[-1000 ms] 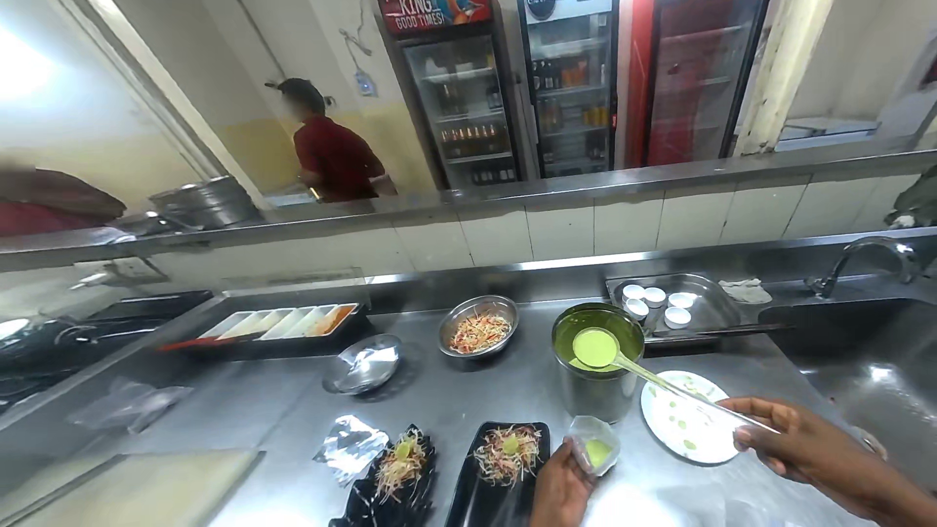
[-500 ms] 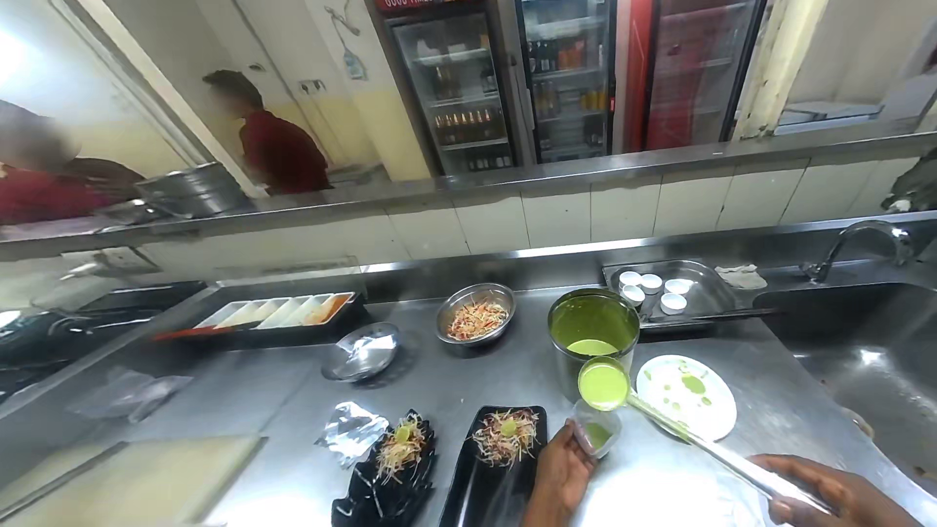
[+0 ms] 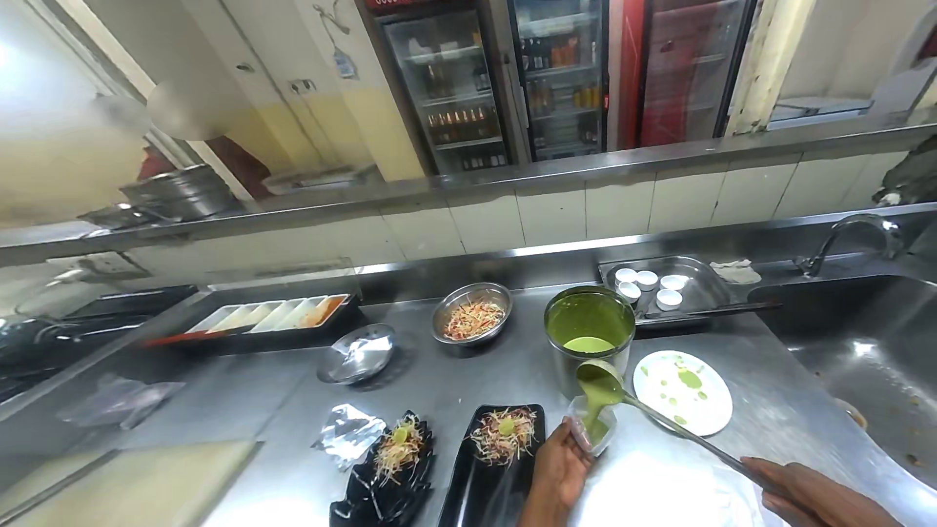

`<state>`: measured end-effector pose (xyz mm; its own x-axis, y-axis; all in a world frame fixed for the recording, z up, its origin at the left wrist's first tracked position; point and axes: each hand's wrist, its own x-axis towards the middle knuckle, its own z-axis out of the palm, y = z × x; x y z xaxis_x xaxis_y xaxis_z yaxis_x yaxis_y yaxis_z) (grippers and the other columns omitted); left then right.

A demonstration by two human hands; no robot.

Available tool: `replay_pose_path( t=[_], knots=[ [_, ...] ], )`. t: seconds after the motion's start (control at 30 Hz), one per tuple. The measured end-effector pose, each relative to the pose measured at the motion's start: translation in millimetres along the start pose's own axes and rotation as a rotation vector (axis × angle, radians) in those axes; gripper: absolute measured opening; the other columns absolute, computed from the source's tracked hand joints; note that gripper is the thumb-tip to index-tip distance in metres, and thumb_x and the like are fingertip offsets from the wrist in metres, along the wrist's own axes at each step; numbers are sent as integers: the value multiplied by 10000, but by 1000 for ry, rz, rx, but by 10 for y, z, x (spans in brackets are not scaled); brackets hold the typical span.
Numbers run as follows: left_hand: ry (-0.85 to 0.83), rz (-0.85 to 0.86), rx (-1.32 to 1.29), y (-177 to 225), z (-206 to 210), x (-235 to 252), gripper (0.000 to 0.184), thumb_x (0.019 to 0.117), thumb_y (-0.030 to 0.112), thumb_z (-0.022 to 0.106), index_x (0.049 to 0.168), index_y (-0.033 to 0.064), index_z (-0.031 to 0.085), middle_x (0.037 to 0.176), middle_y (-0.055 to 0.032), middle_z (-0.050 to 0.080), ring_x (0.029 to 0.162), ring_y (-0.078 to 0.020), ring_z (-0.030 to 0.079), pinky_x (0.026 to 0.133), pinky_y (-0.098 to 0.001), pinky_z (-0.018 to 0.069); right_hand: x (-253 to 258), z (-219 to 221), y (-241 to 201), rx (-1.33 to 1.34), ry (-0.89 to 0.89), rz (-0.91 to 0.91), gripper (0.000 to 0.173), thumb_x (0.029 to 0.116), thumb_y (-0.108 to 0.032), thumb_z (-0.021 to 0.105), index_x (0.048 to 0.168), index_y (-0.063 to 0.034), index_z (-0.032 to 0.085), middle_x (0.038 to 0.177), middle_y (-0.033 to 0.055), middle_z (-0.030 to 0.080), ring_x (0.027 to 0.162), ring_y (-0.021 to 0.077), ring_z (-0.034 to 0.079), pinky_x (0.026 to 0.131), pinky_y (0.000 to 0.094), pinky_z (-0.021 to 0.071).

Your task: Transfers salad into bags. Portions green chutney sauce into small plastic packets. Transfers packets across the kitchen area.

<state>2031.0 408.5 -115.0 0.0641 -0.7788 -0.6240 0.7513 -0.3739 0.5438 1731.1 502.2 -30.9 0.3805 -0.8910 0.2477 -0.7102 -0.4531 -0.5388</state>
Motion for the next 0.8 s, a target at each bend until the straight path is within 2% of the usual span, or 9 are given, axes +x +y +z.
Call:
replay_pose_path(
  t=[0.17,0.3,0.4,0.47,0.53,0.6,0.67,0.73,0.8],
  knots=[
    [10,2,-7,7,-15,-12,285,1119,235,375,1161,-3,525,898,-114,648,723,-181,674,652,-315,586,-46,18,14,1,-11,-43,289,1022,-71,582,1276,30,675,972,281,694,794,402,700,716,477,587],
    [9,-7,-4,-9,-35,17,288,1120,234,366,1154,-3,526,909,-118,651,743,-189,676,671,-321,585,-48,92,85,91,-63,23,320,1024,-97,580,1300,42,661,958,274,690,789,389,687,740,490,573],
    [-2,1,-15,-12,-70,30,306,1121,239,363,1164,-11,535,915,-126,667,749,-197,688,678,-331,594,11,23,84,344,-108,222,351,1014,-104,587,1321,62,622,1008,212,704,747,222,653,716,388,558],
    [-5,8,-10,-9,-96,49,315,1124,244,353,1163,-11,533,906,-123,670,747,-192,688,683,-332,594,87,-47,62,538,-115,359,353,994,-85,585,1324,36,605,957,71,699,669,64,591,634,257,519],
    [-7,10,9,-9,-120,75,313,1124,248,346,1159,-3,529,889,-112,660,736,-183,674,674,-328,583,180,-84,85,743,-92,439,334,978,-38,556,1309,-18,604,899,-39,699,586,-13,544,535,170,462],
    [-23,-2,23,-12,-137,78,319,1124,255,347,1177,-4,527,905,-123,668,756,-194,684,682,-338,590,314,-100,112,876,-59,464,333,972,-34,541,1297,-57,608,878,-66,708,539,-28,524,482,137,431],
    [-60,-23,45,-25,-139,65,329,1126,248,343,1235,-11,515,955,-143,679,799,-216,702,711,-353,601,520,-112,83,864,-3,479,331,975,-66,546,1298,-64,616,876,-46,703,518,-20,505,452,133,404],
    [-90,-34,63,-40,-120,56,333,1128,248,335,1259,-6,506,972,-147,683,816,-223,708,719,-355,604,808,-161,31,690,-10,494,315,1012,-100,567,1320,-54,616,889,-6,692,553,23,518,491,183,420],
    [-118,-42,78,-52,-80,58,332,1131,248,321,1268,4,500,969,-144,676,824,-225,703,728,-363,602,1153,-217,-21,475,-86,503,296,1049,-133,572,1328,-49,619,905,32,687,621,76,558,587,250,472]
  ],
)
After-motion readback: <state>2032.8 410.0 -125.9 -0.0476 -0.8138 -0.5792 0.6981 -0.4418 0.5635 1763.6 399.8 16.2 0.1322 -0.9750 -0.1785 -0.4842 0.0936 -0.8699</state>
